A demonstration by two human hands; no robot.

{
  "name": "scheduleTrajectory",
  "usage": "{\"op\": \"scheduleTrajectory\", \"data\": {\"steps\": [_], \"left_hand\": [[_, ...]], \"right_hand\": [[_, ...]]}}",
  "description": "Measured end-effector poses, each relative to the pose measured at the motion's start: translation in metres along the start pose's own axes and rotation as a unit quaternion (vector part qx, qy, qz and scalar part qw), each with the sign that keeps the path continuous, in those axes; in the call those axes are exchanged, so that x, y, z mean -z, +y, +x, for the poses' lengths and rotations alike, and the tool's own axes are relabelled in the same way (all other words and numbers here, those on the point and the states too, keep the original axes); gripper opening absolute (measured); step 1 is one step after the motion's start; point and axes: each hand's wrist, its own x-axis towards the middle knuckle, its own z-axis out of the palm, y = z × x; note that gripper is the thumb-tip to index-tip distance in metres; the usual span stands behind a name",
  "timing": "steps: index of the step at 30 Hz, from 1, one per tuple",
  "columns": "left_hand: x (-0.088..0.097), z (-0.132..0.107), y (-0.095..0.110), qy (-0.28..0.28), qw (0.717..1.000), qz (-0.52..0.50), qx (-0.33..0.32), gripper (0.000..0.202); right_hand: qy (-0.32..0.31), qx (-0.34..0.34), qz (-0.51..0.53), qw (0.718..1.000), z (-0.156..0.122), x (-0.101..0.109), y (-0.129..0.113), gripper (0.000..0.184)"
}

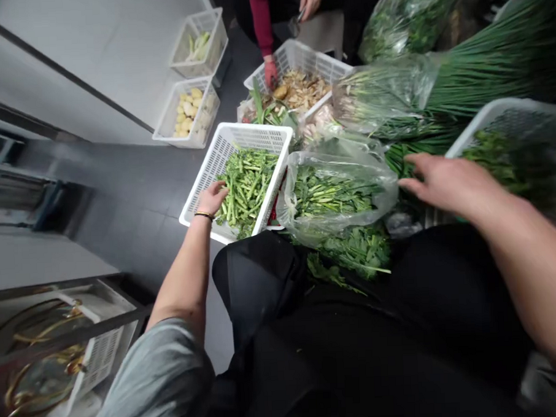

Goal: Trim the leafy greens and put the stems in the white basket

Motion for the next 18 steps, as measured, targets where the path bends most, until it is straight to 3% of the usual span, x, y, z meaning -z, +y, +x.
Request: {"op": "scheduleTrajectory", "data": {"steps": [4, 7, 10, 12, 15, 18], "left_hand": [[-0.027, -0.003, 0.003, -0.082, 0.995, 0.025, -0.057, 0.037], [-0.037, 0.0, -0.014, -0.129, 0.986, 0.107, -0.026, 0.05], [-0.04, 0.015, -0.041, -0.11, 0.973, 0.196, 0.046, 0.083], [-0.046, 0.036, -0.052, -0.094, 0.966, 0.232, 0.065, 0.094], [-0.067, 0.078, -0.055, -0.089, 0.96, 0.264, 0.031, 0.092], [-0.088, 0.111, -0.059, -0.136, 0.946, 0.293, 0.01, 0.082]], "right_hand": [[-0.071, 0.219, 0.014, 0.973, 0.033, -0.043, -0.078, 0.037], [-0.093, 0.271, -0.004, 0.958, 0.066, -0.074, -0.103, 0.03], [-0.084, 0.299, -0.002, 0.95, 0.081, -0.086, -0.112, 0.032], [-0.094, 0.326, 0.024, 0.941, 0.077, -0.089, -0.115, 0.038], [-0.165, 0.316, 0.046, 0.933, 0.061, -0.097, -0.113, 0.044], [-0.257, 0.267, 0.046, 0.928, 0.05, -0.112, -0.101, 0.045]]}}
